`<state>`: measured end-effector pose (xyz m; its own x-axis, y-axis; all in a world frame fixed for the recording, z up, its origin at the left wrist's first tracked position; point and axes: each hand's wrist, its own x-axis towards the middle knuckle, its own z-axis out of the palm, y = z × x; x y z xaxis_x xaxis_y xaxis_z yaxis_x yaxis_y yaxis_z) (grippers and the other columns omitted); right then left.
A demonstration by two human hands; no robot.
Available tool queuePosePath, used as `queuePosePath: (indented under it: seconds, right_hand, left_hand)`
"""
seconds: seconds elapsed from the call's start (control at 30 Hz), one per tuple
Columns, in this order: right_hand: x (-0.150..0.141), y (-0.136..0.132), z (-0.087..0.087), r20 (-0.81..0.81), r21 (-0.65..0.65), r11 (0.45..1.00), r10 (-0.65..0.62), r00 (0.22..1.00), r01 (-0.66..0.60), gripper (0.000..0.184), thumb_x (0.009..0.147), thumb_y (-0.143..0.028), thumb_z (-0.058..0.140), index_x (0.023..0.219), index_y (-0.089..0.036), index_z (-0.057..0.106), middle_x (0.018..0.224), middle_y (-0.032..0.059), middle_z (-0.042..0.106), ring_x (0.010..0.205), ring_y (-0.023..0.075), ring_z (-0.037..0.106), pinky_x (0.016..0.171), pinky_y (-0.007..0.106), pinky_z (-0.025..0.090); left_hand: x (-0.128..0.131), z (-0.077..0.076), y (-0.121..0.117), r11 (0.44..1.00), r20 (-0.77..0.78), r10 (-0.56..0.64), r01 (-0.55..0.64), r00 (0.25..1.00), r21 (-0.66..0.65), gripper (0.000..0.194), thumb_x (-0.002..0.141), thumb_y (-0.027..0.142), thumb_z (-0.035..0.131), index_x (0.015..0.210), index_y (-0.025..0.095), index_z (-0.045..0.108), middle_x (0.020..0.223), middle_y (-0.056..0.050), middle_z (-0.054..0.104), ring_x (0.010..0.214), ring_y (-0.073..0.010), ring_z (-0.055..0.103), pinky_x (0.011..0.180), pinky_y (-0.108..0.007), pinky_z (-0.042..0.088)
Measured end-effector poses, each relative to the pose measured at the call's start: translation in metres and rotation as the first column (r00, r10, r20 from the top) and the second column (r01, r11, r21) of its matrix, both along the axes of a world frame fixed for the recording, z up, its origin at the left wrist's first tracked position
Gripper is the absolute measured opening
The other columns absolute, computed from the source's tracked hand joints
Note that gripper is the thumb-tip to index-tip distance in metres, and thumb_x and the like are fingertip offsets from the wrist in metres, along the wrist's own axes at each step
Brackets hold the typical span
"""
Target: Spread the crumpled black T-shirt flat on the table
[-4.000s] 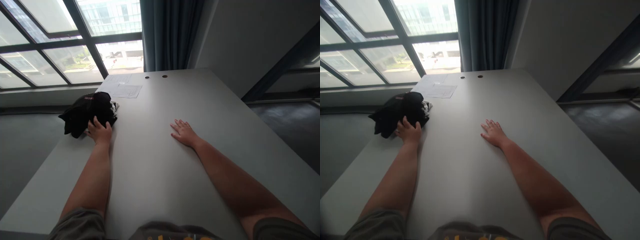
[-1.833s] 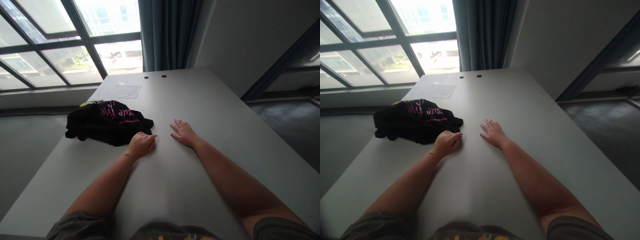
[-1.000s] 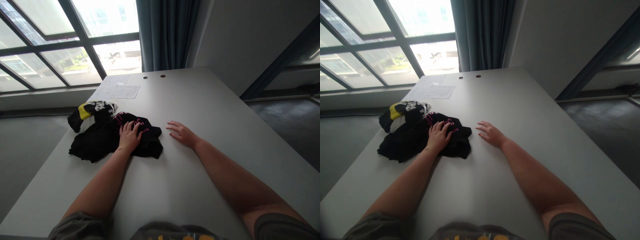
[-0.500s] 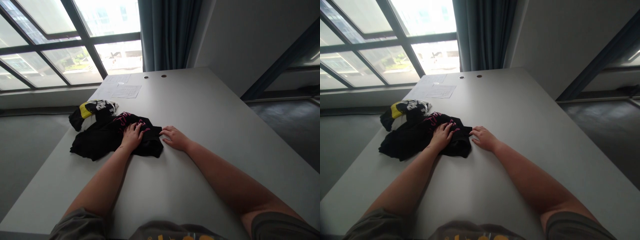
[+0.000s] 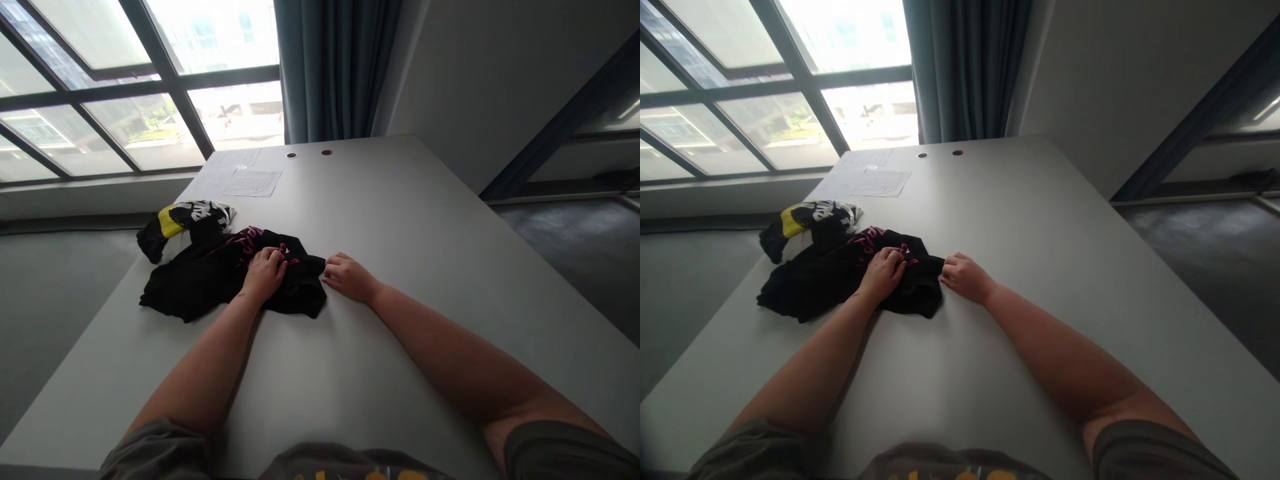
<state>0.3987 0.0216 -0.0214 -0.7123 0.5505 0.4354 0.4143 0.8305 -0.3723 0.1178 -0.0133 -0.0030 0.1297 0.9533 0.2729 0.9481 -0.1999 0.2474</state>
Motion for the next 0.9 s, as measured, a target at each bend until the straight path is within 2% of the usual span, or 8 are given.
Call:
queuePosePath:
  seconds: [0.07, 0.17, 0.23, 0.37, 0.53, 0.7, 0.9]
  right_hand:
    - [-0.001, 0.0, 0.0, -0.052, 0.018, 0.999, -0.032, 0.998, 0.033, 0.009, 0.098, -0.022, 0.061, 0.099, -0.022, 0.07, 0.106, 0.0099, 0.068, 0.103, 0.026, 0.059, 0.099, 0.043, 0.051]
    - [-0.006, -0.001, 0.0, -0.07, 0.032, 0.995, -0.092, 0.993, 0.095, 0.029, 0.096, -0.021, 0.064, 0.124, -0.023, 0.069, 0.125, 0.0131, 0.064, 0.117, 0.0291, 0.056, 0.107, 0.049, 0.048]
    - [-0.011, -0.002, 0.0, -0.053, 0.023, 0.997, -0.077, 0.996, 0.078, 0.033, 0.095, -0.023, 0.065, 0.128, -0.023, 0.069, 0.123, 0.0133, 0.065, 0.117, 0.0294, 0.057, 0.107, 0.05, 0.049]
    - [-0.018, -0.007, 0.0, -0.094, 0.034, 0.999, -0.022, 0.995, 0.025, 0.027, 0.099, -0.023, 0.061, 0.123, -0.023, 0.073, 0.113, 0.0114, 0.07, 0.112, 0.0269, 0.061, 0.102, 0.045, 0.053]
    - [-0.013, -0.006, 0.001, -0.219, 0.057, 0.991, -0.106, 0.97, 0.121, 0.02, 0.1, -0.023, 0.06, 0.109, -0.024, 0.079, 0.099, 0.0085, 0.073, 0.099, 0.0241, 0.065, 0.095, 0.042, 0.054]
    - [0.011, 0.012, -0.004, -0.296, -0.056, 0.959, -0.283, 0.912, 0.279, 0.017, 0.098, -0.024, 0.064, 0.099, -0.025, 0.081, 0.094, 0.0066, 0.075, 0.09, 0.0229, 0.067, 0.089, 0.039, 0.056]
    - [0.041, 0.034, -0.009, -0.304, -0.082, 0.854, -0.512, 0.803, 0.513, 0.018, 0.093, -0.027, 0.065, 0.097, -0.024, 0.082, 0.096, 0.0081, 0.076, 0.094, 0.0255, 0.068, 0.092, 0.041, 0.055]
  left_hand:
    - [-0.001, -0.001, 0.001, 1.0, 0.0, -0.011, 0.011, 1.0, 0.009, 0.02, 0.1, 0.036, 0.051, 0.107, 0.023, 0.065, 0.129, -0.011, 0.062, 0.115, -0.0293, 0.059, 0.104, -0.047, 0.05]
    - [-0.002, -0.001, 0.002, 0.999, 0.01, -0.021, 0.021, 1.0, 0.033, 0.018, 0.1, 0.033, 0.051, 0.105, 0.022, 0.064, 0.125, -0.011, 0.062, 0.112, -0.0283, 0.059, 0.103, -0.046, 0.05]
    - [-0.002, 0.0, 0.002, 0.998, 0.023, -0.035, 0.034, 0.999, 0.059, 0.017, 0.101, 0.031, 0.049, 0.103, 0.022, 0.063, 0.12, -0.011, 0.063, 0.109, -0.0271, 0.06, 0.102, -0.045, 0.05]
    - [0.0, 0.003, 0.002, 0.989, 0.039, -0.101, 0.097, 0.994, 0.111, 0.017, 0.102, 0.029, 0.045, 0.1, 0.022, 0.059, 0.11, -0.01, 0.065, 0.103, -0.0255, 0.06, 0.098, -0.043, 0.05]
    - [0.002, 0.006, -0.001, 0.966, 0.054, -0.215, 0.204, 0.975, 0.161, 0.017, 0.104, 0.029, 0.044, 0.094, 0.022, 0.056, 0.104, -0.008, 0.067, 0.101, -0.0237, 0.059, 0.098, -0.041, 0.048]
    - [0.005, 0.01, -0.005, 0.959, 0.068, -0.232, 0.217, 0.97, 0.182, 0.016, 0.103, 0.029, 0.047, 0.092, 0.023, 0.057, 0.108, -0.007, 0.069, 0.105, -0.0235, 0.059, 0.1, -0.041, 0.046]
    - [0.007, 0.011, -0.007, 0.956, 0.072, -0.227, 0.208, 0.971, 0.208, 0.016, 0.103, 0.029, 0.048, 0.094, 0.022, 0.059, 0.114, -0.007, 0.07, 0.111, -0.0239, 0.059, 0.102, -0.043, 0.044]
